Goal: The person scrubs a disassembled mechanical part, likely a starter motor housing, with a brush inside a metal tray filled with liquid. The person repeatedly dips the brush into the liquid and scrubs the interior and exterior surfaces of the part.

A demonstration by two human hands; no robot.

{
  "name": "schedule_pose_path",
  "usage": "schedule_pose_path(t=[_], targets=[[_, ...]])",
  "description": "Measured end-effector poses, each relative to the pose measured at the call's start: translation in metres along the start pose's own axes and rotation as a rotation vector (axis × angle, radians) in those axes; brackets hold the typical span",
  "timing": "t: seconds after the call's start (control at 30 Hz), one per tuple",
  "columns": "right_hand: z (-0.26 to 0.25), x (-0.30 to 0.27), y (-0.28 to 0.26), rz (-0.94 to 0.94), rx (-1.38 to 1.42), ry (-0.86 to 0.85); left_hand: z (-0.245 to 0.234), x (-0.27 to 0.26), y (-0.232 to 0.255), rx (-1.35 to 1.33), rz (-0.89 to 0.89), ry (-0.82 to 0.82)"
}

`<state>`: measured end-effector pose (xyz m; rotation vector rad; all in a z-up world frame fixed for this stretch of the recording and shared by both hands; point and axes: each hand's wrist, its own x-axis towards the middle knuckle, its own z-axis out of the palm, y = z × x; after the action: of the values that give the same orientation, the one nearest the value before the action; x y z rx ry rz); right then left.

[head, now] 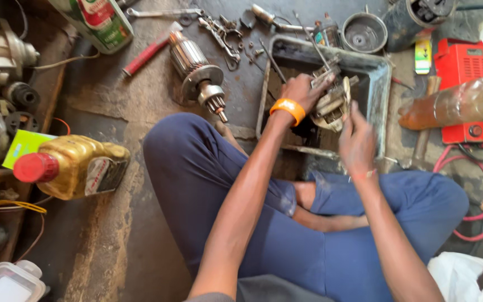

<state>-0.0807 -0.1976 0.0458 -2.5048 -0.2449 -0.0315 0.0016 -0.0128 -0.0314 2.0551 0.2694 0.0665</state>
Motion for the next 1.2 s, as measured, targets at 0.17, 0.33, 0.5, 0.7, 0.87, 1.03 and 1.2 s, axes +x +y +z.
schedule_pose_path(t=[0.17, 0.33, 0.5, 0.7, 0.87, 1.03, 1.2], targets=[[0.0, 0.005, 0.006, -0.382, 0.003, 0.111, 0.006, 0.014, -0.003, -0.078, -0.017, -0.045], [0.005, 0.023, 0.029, -0.58, -0.146, 0.11, -0.01, 0.014, 0.001, -0.092, -0.033, -0.018], [0.003, 0.013, 0.04, -0.462, -0.147, 0.067, -0.002, 0.011, 0.0, -0.117, -0.03, -0.073], [0.004, 0.001, 0.018, -0.529, -0.1, 0.107, 0.003, 0.017, -0.001, -0.094, 0.0, -0.014], [-0.004, 0.012, 0.012, -0.524, -0.159, 0.093, 0.002, 0.018, 0.004, -0.106, -0.051, -0.044], [-0.007, 0.009, 0.01, -0.45, -0.083, 0.066, -0.002, 0.014, 0.003, -0.113, -0.077, 0.012], [0.005, 0.007, 0.007, -0.321, -0.047, -0.067, -0.01, 0.018, 0.001, -0.098, -0.054, -0.009]])
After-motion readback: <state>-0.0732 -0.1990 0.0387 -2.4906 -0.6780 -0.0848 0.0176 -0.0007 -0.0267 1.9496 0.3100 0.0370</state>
